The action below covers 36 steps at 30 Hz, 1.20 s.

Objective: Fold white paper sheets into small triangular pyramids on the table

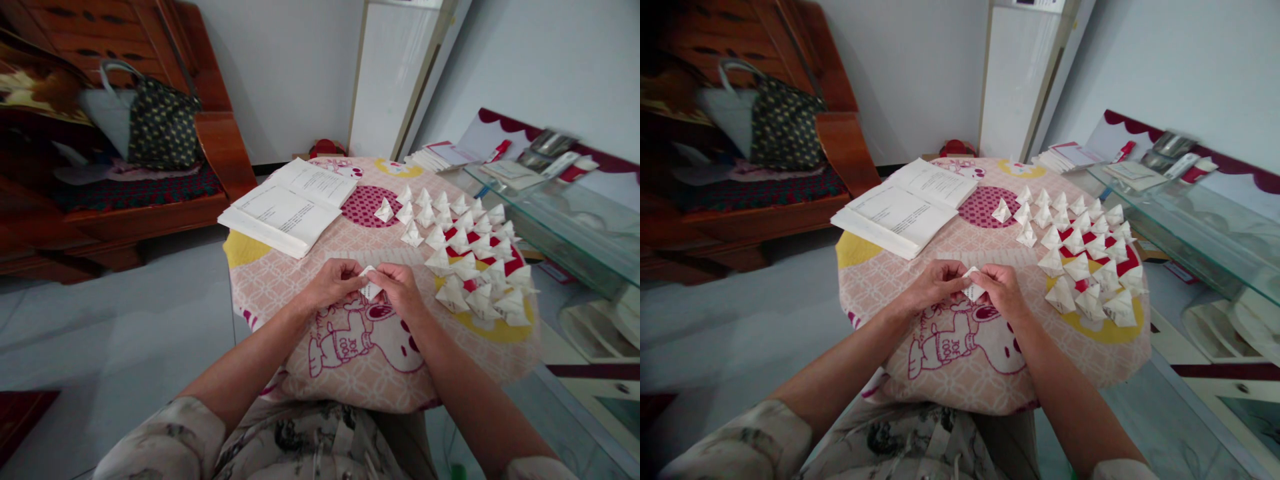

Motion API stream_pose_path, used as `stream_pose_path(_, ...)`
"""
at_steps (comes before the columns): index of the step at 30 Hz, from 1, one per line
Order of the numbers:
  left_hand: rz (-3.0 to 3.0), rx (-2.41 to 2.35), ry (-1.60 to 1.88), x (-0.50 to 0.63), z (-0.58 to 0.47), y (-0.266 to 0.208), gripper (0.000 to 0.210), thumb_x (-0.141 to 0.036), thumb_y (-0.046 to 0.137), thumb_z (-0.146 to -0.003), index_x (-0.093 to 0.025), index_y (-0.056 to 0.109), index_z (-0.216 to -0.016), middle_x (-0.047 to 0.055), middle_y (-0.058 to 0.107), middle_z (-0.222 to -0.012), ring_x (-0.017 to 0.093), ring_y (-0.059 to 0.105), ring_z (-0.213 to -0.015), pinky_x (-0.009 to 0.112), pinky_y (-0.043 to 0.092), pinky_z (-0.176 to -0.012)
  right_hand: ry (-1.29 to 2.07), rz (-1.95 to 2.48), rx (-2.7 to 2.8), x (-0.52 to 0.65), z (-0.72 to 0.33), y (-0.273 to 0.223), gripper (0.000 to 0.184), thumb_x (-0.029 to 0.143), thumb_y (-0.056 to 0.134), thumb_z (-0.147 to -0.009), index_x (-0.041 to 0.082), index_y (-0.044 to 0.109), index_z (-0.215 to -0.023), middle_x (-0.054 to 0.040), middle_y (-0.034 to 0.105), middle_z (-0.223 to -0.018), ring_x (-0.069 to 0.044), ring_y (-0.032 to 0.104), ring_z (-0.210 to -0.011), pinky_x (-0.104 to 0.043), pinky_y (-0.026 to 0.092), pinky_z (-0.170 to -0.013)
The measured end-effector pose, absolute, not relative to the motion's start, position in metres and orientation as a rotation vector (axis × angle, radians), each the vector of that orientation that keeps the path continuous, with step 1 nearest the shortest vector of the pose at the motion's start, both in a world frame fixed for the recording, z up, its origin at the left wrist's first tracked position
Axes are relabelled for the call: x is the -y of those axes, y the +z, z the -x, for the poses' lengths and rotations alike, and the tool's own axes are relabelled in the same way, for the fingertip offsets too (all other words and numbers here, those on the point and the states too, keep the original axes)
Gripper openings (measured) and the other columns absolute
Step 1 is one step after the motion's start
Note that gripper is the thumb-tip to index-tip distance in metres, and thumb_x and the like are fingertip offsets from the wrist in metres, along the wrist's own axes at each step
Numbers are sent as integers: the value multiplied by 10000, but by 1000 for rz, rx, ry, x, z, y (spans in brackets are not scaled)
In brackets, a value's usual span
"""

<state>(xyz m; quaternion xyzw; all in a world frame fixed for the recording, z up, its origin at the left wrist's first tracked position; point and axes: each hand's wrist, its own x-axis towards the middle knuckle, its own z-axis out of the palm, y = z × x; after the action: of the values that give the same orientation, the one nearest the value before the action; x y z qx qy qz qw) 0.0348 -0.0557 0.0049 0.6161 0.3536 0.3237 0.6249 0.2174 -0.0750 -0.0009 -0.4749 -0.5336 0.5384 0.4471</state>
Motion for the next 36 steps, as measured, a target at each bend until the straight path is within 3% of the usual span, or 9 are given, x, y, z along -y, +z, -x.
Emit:
stream_pose_path(6, -1354, -776, 736, 57, -36, 8, 377, -470, 765, -752, -142, 580, -759, -38, 553, -541, 52, 471, -421, 153, 328, -397, 1416, 1184, 1246, 78, -211, 0, 379, 499, 739, -752, 185, 583, -607, 30, 562, -437, -81, 421, -301, -186, 267, -276)
stream_pose_path(13, -1238, -796, 853, 55, -34, 8, 309, -395, 746, -735, -131, 586, -750, -19, 574, -542, 58, 486, -432, 157, 356, -405, 1499, 1060, 1209, 75, -211, 2, 353, 502, 739, -761, 171, 647, -679, -7, 638, -527, -116, 547, -389, -202, 399, -341)
stream_pose_path(17, -1240, -817, 807, 56, -35, 9, 280, -376, 725, -751, -119, 621, -793, 11, 629, -610, 71, 539, -472, 163, 404, -429, 1437, 1096, 1242, 75, -215, 3, 343, 468, 746, -760, 169, 628, -639, 3, 612, -487, -97, 512, -373, -187, 367, -343)
stream_pose_path(27, -1276, -780, 761, 56, -33, 6, 375, -465, 767, -752, -124, 612, -779, -18, 584, -526, 65, 511, -413, 150, 393, -390, 1511, 1106, 1190, 77, -216, 0, 337, 442, 743, -763, 177, 594, -618, 29, 571, -443, -81, 447, -313, -181, 298, -294)
stream_pose_path(32, -1258, -764, 748, 52, -32, 4, 465, -567, 722, -782, -109, 644, -775, 37, 668, -648, 80, 593, -498, 169, 474, -473, 1475, 1112, 1193, 76, -216, -1, 333, 441, 735, -765, 177, 596, -617, 33, 559, -441, -73, 430, -308, -179, 289, -290)
stream_pose_path(36, -1213, -802, 773, 53, -32, 3, 455, -547, 779, -721, -132, 590, -721, 2, 637, -607, 63, 547, -446, 150, 407, -409, 1494, 1136, 1241, 77, -216, 1, 353, 444, 732, -755, 178, 581, -580, 36, 533, -402, -62, 390, -293, -177, 266, -291)
